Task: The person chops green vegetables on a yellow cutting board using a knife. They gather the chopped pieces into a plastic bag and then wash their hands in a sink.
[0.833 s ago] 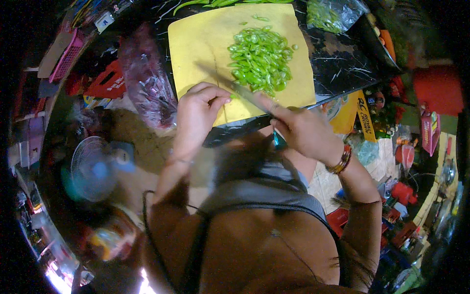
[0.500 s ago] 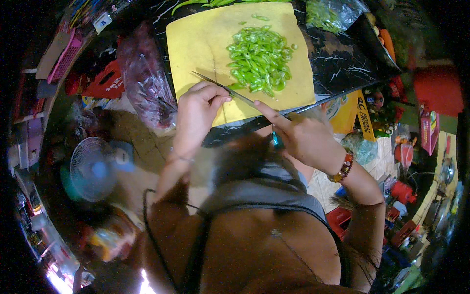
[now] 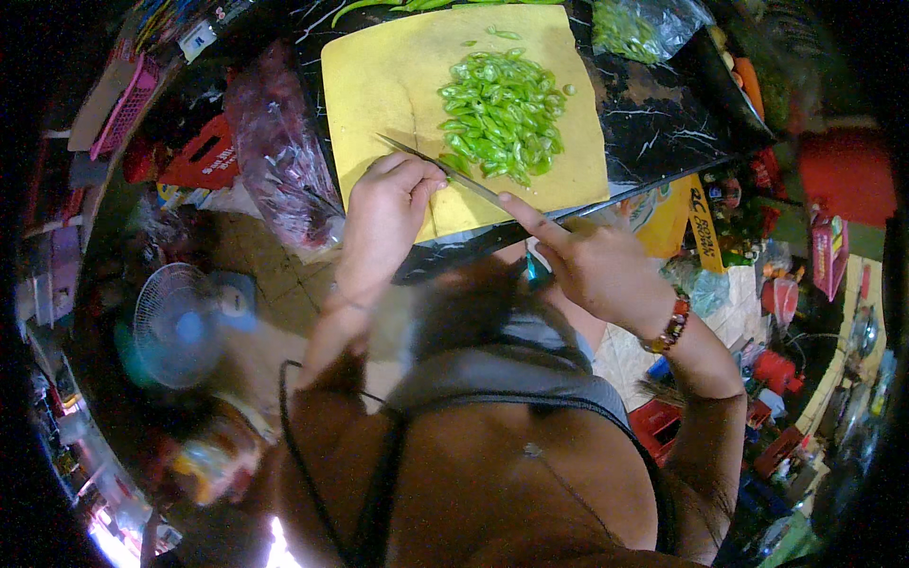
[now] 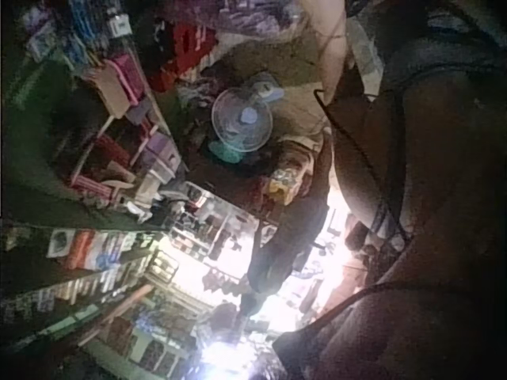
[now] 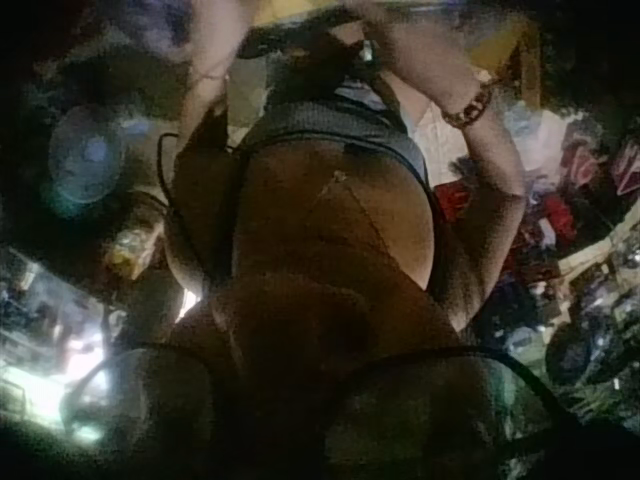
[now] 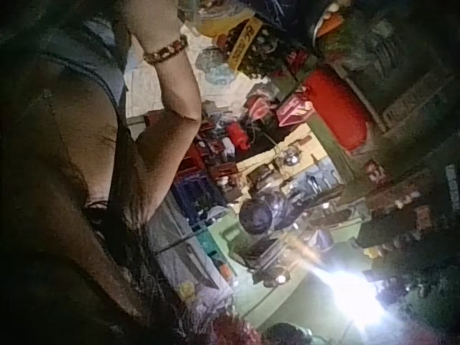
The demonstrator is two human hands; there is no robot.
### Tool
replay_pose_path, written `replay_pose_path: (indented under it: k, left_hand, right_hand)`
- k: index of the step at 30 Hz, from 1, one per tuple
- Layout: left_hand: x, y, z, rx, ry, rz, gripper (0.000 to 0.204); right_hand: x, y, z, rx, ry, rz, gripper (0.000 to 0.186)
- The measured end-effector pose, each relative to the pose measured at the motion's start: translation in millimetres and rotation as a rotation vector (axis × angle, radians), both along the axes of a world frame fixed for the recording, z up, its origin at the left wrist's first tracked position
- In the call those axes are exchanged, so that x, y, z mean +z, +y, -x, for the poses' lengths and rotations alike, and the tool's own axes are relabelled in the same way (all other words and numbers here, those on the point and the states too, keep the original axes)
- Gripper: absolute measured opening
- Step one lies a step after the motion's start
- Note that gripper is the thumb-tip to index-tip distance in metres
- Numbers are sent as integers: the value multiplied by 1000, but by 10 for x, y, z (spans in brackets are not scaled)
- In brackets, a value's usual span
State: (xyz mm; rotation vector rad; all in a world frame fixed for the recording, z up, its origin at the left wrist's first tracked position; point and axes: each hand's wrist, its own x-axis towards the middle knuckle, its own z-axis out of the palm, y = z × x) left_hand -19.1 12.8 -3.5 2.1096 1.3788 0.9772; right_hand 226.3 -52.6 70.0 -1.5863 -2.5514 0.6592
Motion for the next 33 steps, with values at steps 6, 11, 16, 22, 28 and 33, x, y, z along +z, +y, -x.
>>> replay_pose_path:
  k: [6,11,16,22,28,33]
  left_hand:
    - [-34,22,5,4,21,-33,6]
    - [10,27,-23,15,54,-17,5]
    - [-32,4,-4,12,11,-37,2]
    - [-140,340,-140,72,96,-103,8]
    - [28,1402,-19,197,-17,-190,20]
    - [-273,2627,308,421,391,-233,19]
  right_hand:
    - [42,110,8,-86,115,162,65]
    - [-56,50,-158,-26,210,117,65]
    - [-33,169,-28,-32,178,275,64]
    - [-199,238,23,-141,418,237,65]
    - [-29,26,-33,-414,578,240,65]
    - [-259,-215,-184,-257,420,91,69]
